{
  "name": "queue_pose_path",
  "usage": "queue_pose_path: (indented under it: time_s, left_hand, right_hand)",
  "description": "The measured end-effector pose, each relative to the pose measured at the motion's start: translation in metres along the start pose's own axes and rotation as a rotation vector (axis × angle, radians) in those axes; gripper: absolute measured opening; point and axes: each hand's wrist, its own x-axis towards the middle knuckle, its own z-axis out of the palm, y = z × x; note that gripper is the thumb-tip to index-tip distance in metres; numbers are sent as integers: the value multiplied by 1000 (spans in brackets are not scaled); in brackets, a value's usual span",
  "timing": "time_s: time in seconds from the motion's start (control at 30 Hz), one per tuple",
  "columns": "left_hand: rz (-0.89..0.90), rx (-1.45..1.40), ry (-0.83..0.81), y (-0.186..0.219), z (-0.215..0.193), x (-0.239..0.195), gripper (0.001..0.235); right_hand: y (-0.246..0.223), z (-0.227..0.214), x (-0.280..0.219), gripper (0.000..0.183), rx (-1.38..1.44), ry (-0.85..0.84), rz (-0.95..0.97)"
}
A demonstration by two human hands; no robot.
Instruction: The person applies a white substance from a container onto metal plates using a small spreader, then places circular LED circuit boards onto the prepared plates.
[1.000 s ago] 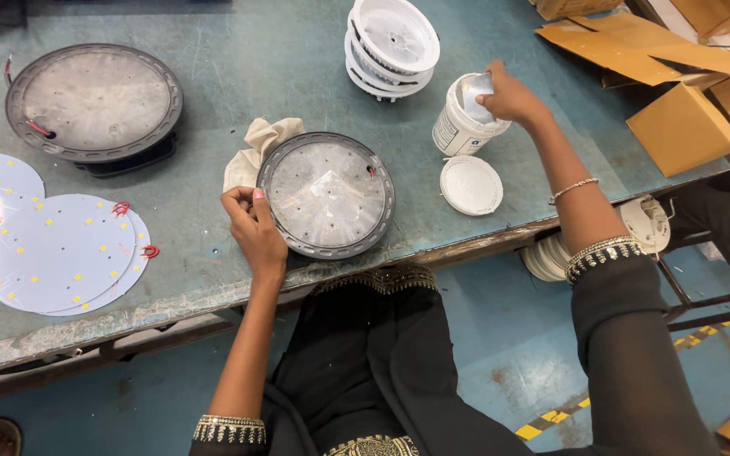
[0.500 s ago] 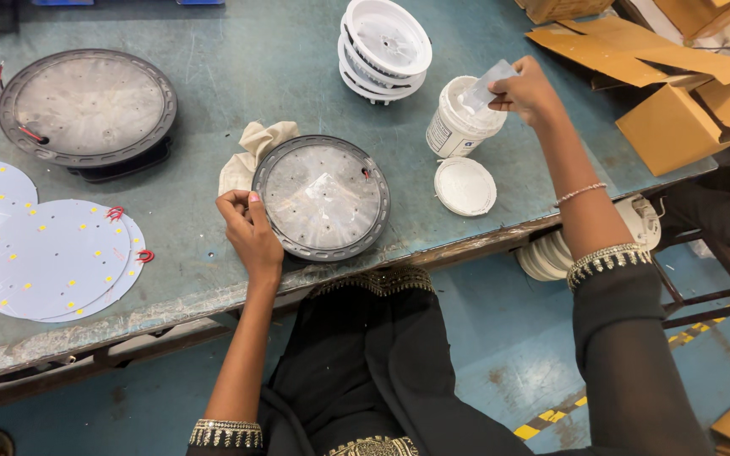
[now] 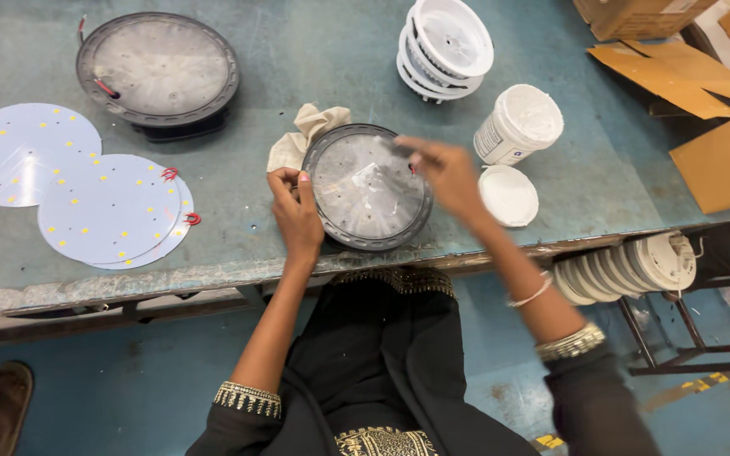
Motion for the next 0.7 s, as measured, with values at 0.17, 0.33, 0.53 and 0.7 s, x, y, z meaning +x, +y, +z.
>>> queue_pose_path:
  time_s: [0.17, 0.33, 0.53, 0.7]
  left_hand:
    - [-12, -2, -10, 5, -1, 0, 20]
    - [-37, 26, -35, 5, -2, -1, 22]
    - [-22, 18, -27, 8, -2, -1, 22]
    - [-45, 45, -17, 8, -1, 0, 23]
  right_hand:
    - [-24, 58, -30, 45, -452, 32, -394]
    - [-40, 51, -43, 46, -554, -85, -253]
    - [-60, 18, -28, 37, -447, -209, -190]
    - [-54, -1, 21, 23, -404, -137, -218]
